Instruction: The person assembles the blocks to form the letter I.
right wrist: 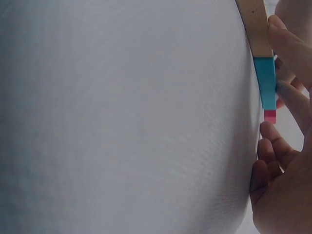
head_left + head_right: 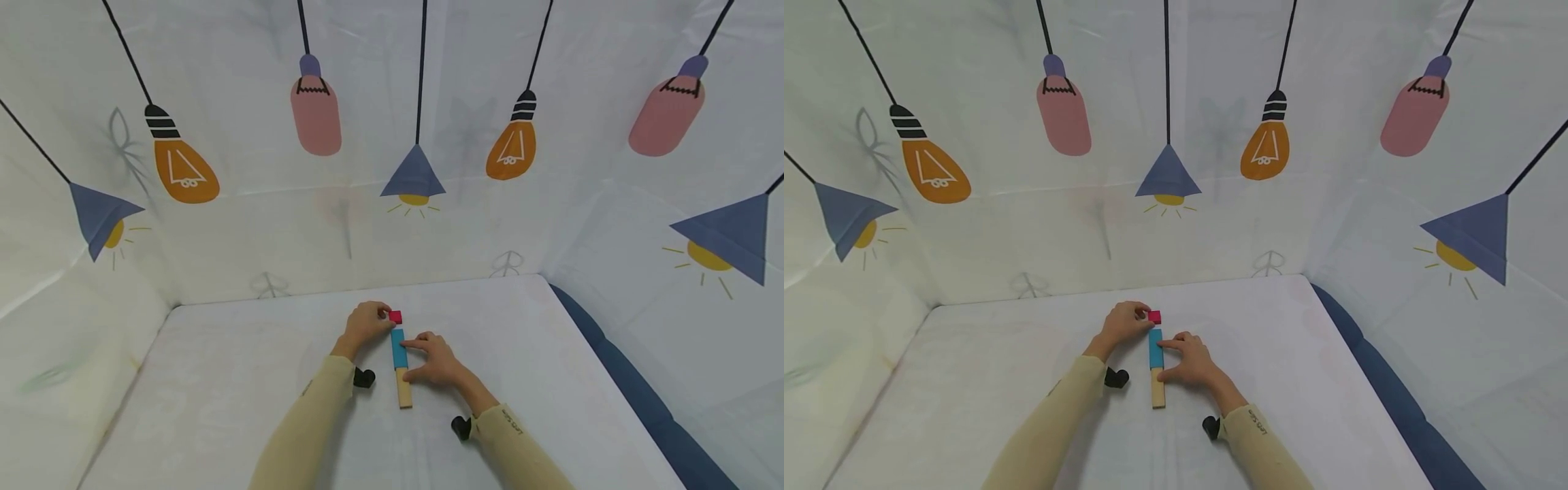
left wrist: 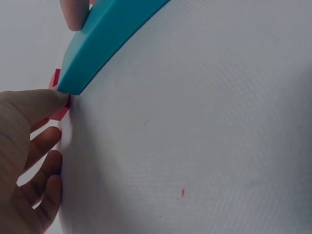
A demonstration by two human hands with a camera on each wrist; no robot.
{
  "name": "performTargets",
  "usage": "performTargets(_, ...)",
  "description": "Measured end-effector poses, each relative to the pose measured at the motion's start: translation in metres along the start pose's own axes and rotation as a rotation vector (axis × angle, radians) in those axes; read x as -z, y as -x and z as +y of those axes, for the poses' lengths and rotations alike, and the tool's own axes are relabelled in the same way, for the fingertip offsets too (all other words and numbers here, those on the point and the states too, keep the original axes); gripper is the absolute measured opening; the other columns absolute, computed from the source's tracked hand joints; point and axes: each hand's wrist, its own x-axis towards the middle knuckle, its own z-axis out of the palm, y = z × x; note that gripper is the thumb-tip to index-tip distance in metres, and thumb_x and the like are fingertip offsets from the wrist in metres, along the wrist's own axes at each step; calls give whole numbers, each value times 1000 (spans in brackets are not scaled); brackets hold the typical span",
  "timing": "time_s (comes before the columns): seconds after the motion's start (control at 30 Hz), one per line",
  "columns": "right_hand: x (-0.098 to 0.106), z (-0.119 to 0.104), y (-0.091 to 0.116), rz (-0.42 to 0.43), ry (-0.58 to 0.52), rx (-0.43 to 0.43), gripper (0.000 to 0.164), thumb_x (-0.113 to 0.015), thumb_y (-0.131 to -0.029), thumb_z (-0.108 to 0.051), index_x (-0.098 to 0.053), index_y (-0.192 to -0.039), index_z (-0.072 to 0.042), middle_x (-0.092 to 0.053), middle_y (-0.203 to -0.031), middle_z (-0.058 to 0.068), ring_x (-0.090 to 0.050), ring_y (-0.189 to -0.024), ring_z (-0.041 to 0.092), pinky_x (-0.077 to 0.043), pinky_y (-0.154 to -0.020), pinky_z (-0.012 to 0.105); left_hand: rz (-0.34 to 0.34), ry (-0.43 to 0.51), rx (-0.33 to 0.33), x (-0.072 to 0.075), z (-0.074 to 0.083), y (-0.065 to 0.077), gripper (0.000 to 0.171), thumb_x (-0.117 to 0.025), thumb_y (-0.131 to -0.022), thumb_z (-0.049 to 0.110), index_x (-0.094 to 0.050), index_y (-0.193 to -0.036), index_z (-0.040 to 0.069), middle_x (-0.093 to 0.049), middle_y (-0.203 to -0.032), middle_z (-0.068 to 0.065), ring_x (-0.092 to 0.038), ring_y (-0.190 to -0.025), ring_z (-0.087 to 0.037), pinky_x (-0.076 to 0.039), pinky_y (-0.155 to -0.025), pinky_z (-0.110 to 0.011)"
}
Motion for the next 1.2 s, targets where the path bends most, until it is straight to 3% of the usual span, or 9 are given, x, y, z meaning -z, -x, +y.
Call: performTargets(1.2,2,-3,4,15,-3,26,68,-84,-73,-43,-61,-134,-22,-49,-122,7,-42,-110,27,-41,-88,48,35,13,8,-4,-1,0,33,-75,-85,33,-70,-112,13,-63,-89,1,-56,-81,-16,-50,-74,-35)
